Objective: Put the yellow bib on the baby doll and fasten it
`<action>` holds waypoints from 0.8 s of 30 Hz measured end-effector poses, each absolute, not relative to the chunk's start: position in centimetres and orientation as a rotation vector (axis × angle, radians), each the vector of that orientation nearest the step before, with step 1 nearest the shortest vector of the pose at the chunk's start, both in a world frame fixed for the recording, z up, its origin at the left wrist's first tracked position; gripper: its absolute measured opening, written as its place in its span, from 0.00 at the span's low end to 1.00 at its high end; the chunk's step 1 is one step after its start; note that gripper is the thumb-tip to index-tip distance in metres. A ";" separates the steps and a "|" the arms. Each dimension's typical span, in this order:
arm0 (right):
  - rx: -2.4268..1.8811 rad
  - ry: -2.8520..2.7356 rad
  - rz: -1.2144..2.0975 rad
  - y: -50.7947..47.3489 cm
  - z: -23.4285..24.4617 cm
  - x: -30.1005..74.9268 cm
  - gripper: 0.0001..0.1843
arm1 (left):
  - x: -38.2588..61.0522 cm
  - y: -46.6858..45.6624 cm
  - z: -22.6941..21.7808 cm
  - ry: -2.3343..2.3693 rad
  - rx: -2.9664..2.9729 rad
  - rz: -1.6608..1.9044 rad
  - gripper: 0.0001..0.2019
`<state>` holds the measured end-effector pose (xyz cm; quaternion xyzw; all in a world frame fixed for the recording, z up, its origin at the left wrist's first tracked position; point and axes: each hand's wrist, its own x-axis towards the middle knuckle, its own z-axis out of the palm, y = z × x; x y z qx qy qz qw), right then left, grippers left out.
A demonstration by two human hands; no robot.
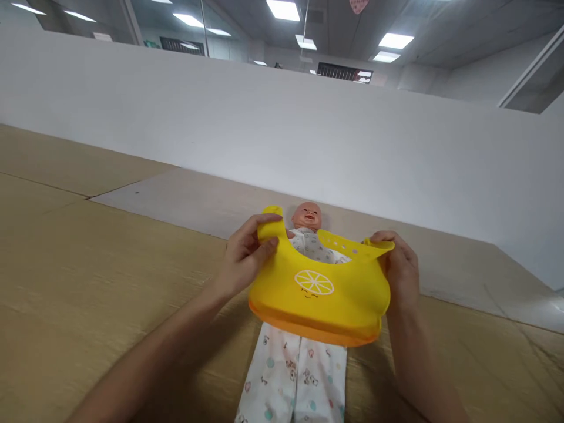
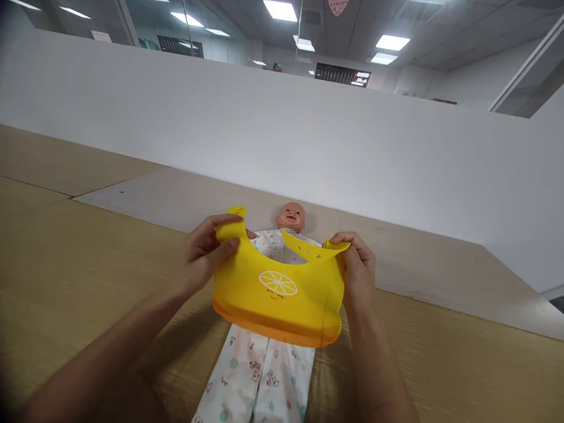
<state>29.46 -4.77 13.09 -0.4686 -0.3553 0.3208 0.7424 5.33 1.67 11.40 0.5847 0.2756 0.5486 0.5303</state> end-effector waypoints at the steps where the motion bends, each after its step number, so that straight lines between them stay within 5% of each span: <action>1: -1.045 -0.782 0.724 -4.7 13.1 29.6 0.07 | 5.7 2.0 11.4 0.674 1.408 1.317 0.19; 10: -1.097 -0.904 0.711 -2.3 12.4 31.3 0.13 | 7.9 5.8 12.8 0.592 1.515 1.354 0.22; 18: -1.111 -0.873 0.578 3.8 11.0 33.7 0.12 | 9.3 9.9 12.0 0.652 1.403 1.401 0.42; 24: -1.136 -0.679 0.794 9.8 8.1 35.7 0.14 | 10.9 15.1 8.9 0.843 1.333 1.395 0.23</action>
